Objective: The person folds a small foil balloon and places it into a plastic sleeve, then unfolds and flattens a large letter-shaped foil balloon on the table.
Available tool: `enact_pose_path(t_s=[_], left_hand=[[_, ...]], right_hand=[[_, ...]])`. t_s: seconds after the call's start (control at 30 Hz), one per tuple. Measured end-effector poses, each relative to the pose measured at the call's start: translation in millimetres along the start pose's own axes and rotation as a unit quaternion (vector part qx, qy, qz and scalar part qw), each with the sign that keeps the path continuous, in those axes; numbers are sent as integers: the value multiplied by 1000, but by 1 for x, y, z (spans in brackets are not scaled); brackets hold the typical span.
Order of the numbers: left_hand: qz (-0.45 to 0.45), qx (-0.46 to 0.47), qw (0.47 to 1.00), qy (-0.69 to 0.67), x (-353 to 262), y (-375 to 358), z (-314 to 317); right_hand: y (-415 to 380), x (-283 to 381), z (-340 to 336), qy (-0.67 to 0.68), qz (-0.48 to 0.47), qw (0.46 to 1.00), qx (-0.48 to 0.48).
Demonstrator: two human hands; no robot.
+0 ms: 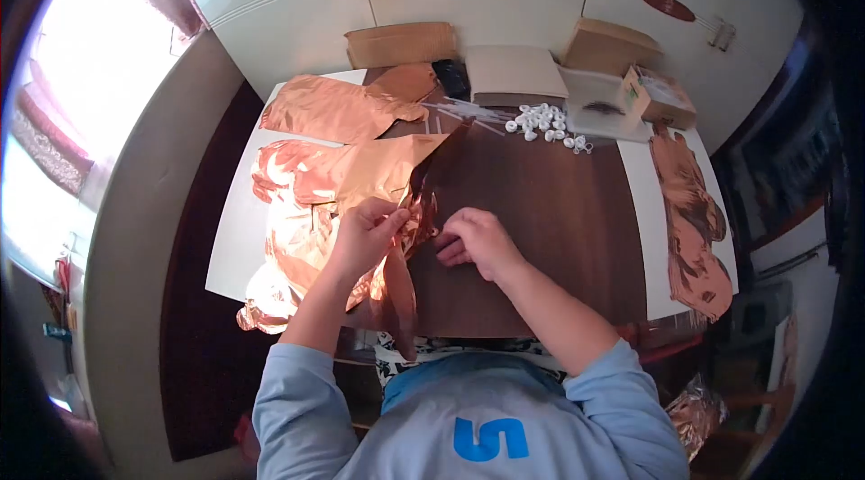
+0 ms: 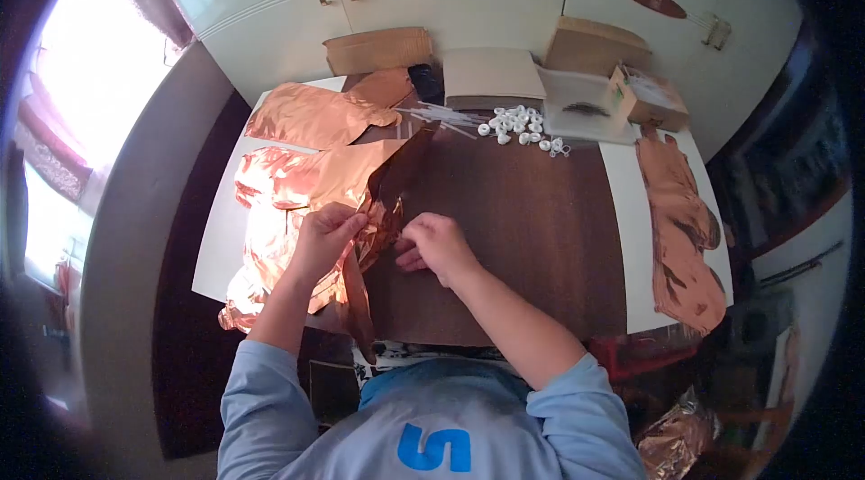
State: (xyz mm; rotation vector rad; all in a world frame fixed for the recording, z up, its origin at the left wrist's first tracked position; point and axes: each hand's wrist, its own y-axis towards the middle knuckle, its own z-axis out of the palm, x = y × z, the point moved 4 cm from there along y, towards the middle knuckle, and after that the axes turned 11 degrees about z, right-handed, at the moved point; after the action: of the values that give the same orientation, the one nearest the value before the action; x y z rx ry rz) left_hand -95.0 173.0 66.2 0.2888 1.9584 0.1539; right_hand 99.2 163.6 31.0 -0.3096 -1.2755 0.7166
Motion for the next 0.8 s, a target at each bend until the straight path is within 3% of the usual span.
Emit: enact_pose_path(t_s=[0.1, 0.2, 0.23, 0.33, 0.4, 0.47, 0.53, 0.6, 0.67, 0.73, 0.8], left_hand=[[-12, 25, 1000, -8, -8, -3, -1], [-42, 62, 997, 26, -19, -2, 8], [-6, 52, 998, 26, -14, 1, 8], [-14, -17, 1000, 14, -9, 11, -16], [-23, -106, 994, 24, -13, 22, -57], [110, -198, 936, 269, -27, 39, -109], [194, -277, 902, 270, -52, 51, -154], [227, -332, 810, 427, -88, 64, -188], [186, -345, 799, 456, -101, 85, -226], [184, -356, 752, 523, -118, 99, -255], [135, -361, 768, 512, -120, 110, -291]], right_hand=[[-8, 22, 10, -13, -45, 999, -24], [14, 21, 13, -153, -159, 974, -58], [20, 18, 14, -124, -176, 975, -49], [13, 6, 0, -102, -95, 988, -73], [11, 3, -13, -200, -87, 971, -102], [4, 7, -18, -289, -49, 949, -114], [3, 12, -11, -327, -38, 938, -108], [10, 18, -8, -389, -52, 911, -124], [29, 18, -9, -473, -90, 862, -158], [32, 22, -11, -527, -112, 821, -188], [23, 30, -6, -566, -138, 776, -241]])
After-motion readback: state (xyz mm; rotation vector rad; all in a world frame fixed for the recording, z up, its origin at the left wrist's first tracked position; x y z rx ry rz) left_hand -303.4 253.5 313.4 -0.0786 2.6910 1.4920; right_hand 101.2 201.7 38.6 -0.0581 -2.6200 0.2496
